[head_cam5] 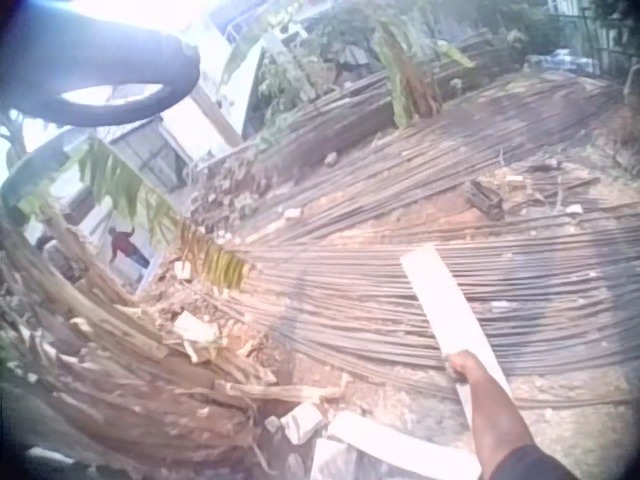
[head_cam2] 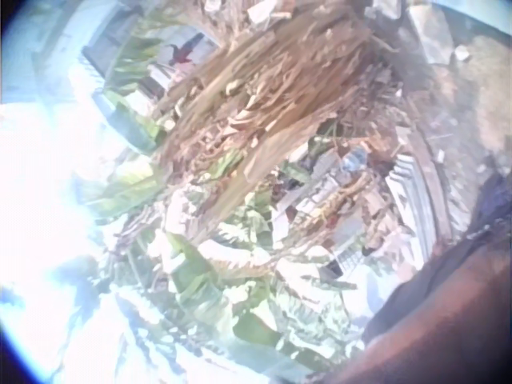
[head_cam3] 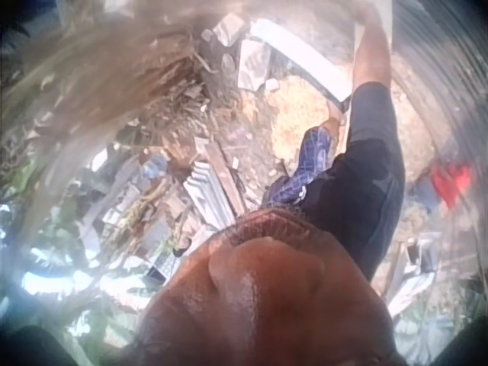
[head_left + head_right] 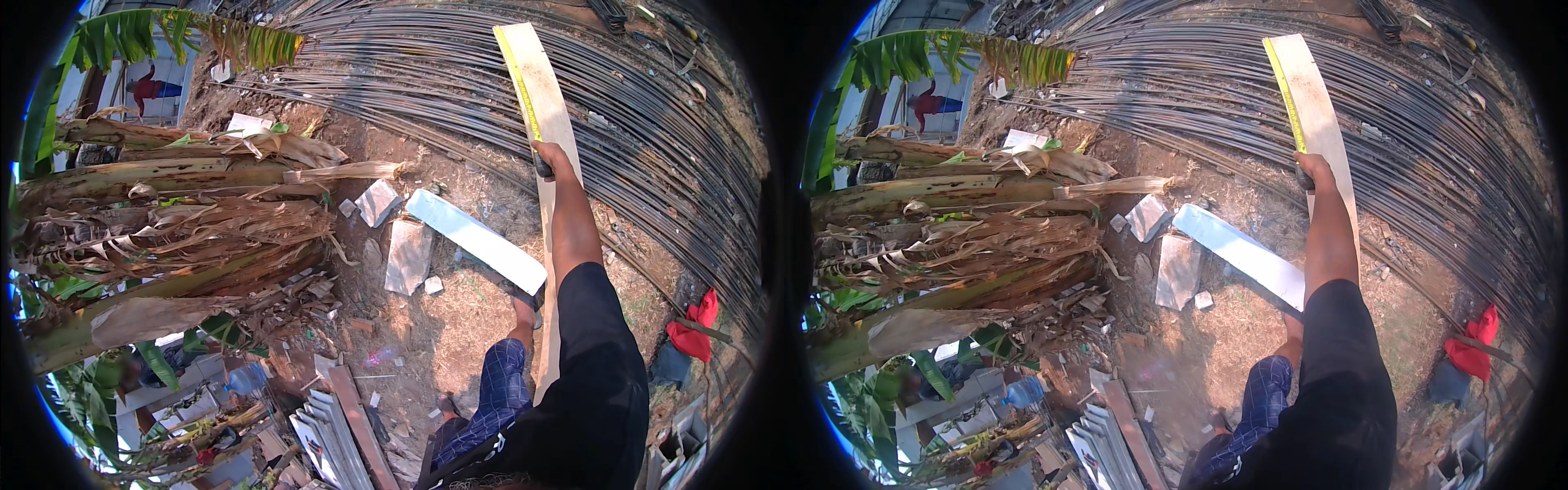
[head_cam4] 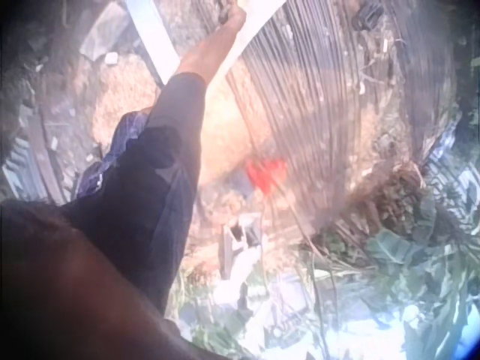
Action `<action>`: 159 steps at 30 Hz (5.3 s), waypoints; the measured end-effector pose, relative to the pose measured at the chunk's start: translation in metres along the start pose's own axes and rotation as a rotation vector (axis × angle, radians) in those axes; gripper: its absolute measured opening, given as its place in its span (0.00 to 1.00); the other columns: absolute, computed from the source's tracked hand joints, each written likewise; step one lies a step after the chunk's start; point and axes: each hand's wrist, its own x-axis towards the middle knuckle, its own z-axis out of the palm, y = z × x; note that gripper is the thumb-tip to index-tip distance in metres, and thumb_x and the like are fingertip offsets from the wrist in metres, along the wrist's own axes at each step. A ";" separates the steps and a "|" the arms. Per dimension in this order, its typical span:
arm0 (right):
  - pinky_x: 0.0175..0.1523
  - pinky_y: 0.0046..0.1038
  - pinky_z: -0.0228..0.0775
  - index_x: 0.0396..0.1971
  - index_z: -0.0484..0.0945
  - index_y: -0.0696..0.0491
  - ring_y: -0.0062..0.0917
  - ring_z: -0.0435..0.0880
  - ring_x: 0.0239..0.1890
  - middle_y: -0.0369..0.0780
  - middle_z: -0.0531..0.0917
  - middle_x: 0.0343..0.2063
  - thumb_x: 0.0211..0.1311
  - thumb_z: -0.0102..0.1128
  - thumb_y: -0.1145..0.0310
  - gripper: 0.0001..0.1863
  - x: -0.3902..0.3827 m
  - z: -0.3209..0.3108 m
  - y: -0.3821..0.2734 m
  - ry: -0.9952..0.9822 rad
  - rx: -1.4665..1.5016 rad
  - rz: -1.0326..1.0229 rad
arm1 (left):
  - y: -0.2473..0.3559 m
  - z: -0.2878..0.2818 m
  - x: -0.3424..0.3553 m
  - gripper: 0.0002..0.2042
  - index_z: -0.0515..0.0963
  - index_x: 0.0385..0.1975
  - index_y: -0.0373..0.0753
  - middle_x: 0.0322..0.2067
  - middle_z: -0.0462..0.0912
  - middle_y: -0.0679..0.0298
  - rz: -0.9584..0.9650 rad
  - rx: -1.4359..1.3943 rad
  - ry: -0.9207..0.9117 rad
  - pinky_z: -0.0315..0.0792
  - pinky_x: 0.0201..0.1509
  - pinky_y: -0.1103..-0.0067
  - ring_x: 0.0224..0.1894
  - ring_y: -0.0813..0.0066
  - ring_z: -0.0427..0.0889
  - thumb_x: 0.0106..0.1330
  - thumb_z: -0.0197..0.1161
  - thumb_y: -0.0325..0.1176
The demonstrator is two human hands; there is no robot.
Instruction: The person measures a long wooden plank with a tape measure and marks it with a pencil. They then use a hand saw to cut the plank along the marked line. The person also uses a hammer to tap the plank at the beginning.
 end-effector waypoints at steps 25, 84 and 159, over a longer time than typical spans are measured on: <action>0.25 0.40 0.73 0.47 0.78 0.54 0.28 0.79 0.19 0.37 0.81 0.23 0.66 0.58 0.48 0.23 -0.336 -0.040 0.359 -0.122 -0.013 0.137 | 0.117 -0.004 0.072 0.24 0.75 0.61 0.40 0.50 0.84 0.61 0.483 0.166 -0.309 0.77 0.47 0.71 0.46 0.68 0.87 0.73 0.64 0.48; 0.50 0.44 0.78 0.56 0.73 0.49 0.38 0.79 0.56 0.41 0.75 0.51 0.51 0.75 0.57 0.32 -1.284 0.251 1.014 1.475 0.699 0.425 | -0.623 0.166 -0.080 0.49 0.54 0.74 0.35 0.62 0.73 0.59 -0.101 3.075 -1.596 0.76 0.62 0.67 0.59 0.67 0.77 0.56 0.78 0.42; 0.57 0.39 0.75 0.56 0.82 0.48 0.38 0.84 0.54 0.46 0.85 0.52 0.67 0.59 0.64 0.19 -1.227 0.703 1.052 1.156 1.558 0.850 | -0.846 -0.039 0.061 0.40 0.56 0.77 0.45 0.62 0.70 0.54 0.602 3.194 -1.798 0.71 0.59 0.70 0.53 0.64 0.74 0.64 0.65 0.28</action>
